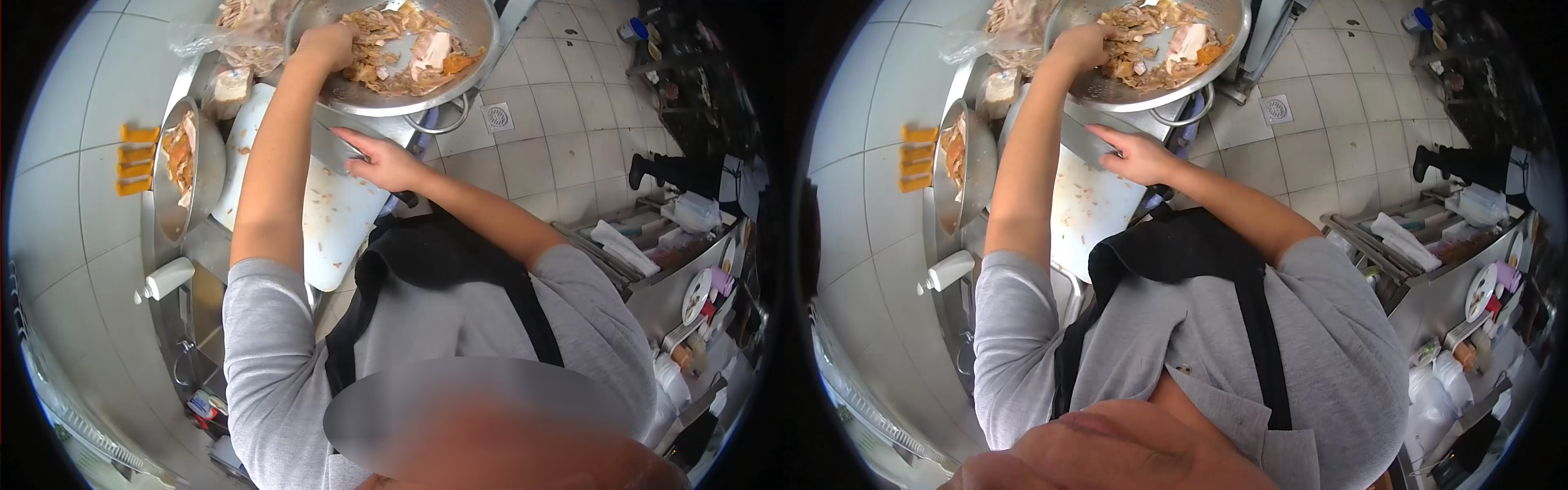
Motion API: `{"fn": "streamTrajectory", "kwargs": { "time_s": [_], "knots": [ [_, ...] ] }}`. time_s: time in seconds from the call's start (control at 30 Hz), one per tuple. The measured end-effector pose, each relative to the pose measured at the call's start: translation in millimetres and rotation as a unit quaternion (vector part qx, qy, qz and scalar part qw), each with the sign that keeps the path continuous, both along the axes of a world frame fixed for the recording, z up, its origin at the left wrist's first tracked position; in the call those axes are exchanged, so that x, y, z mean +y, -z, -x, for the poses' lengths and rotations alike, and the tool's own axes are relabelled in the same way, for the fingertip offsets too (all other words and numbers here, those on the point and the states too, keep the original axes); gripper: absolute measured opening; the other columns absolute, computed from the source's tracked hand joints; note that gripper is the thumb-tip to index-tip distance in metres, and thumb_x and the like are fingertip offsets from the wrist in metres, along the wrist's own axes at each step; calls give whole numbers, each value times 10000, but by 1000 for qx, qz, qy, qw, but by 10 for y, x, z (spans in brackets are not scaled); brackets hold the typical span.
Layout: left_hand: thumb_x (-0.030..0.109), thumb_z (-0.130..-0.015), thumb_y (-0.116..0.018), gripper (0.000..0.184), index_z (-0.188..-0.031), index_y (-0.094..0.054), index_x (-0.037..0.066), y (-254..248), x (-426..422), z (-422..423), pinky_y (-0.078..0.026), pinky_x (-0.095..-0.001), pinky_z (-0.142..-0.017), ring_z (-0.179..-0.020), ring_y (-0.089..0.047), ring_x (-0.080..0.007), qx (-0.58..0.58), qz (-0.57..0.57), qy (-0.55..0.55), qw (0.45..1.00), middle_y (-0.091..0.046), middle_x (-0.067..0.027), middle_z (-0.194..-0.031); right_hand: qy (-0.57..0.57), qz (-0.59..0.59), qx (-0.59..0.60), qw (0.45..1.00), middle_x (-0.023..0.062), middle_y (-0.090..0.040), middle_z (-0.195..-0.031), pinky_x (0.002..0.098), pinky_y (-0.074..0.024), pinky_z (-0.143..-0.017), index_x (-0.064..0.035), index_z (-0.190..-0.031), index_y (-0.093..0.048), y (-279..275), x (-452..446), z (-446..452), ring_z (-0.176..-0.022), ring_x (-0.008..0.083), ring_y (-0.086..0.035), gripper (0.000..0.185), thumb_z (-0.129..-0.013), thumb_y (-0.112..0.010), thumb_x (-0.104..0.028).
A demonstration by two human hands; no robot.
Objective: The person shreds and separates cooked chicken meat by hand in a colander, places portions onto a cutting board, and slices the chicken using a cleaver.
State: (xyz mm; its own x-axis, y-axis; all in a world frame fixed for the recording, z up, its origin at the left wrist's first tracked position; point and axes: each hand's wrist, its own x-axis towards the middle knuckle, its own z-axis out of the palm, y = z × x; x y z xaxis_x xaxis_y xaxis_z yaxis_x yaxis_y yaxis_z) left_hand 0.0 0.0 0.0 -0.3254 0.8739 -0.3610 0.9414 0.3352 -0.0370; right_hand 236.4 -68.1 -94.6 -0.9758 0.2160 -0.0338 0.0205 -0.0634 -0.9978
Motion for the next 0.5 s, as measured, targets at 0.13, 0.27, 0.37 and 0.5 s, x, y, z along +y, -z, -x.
{"fn": "streamTrajectory", "kwargs": {
  "time_s": [0.13, 0.27, 0.37, 0.5],
  "knots": [
    [337, -809, -753, 502, -1282, -703, 176, -132, 176, -226, -564, -404, -930, -1091, -725, -268, 36, 27, 19, 999, -754, -126, -1180, 5, -79, -21, 997, 130, -741, -1057, 368, -581, -721, -213, -1617, -366, -107, 81, -79, -679, 207, -698, 697, -962, -602, -244],
    [489, -807, -769, 501, -1154, -768, 128, -67, 470, -330, -569, -424, -896, -1011, -744, -313, -19, 6, -17, 1000, -774, -145, -1070, 18, -65, -2, 998, 172, -744, -1011, 401, -579, -748, -209, -1600, -397, -135, 36, -58, -694, 240, -719, 687, -952, -619, -261],
    [571, -799, -766, 554, -1038, -809, 73, 195, 777, -589, -564, -439, -908, -999, -740, -337, -103, -8, -31, 994, -773, -178, -1061, 50, -151, 12, 987, 194, -744, -974, 428, -573, -783, -163, -1510, -507, -18, 12, -27, -752, 287, -733, 575, -960, -615, -294],
    [661, -752, -781, 685, -965, -812, 11, 483, 937, -760, -562, -436, -905, -958, -737, -363, -142, 36, -54, 988, -767, -223, -1032, 19, -201, -49, 978, 203, -735, -908, 440, -563, -790, -104, -1313, -629, 12, 59, -20, -800, 323, -726, 407, -974, -600, -328]
  ]
}}
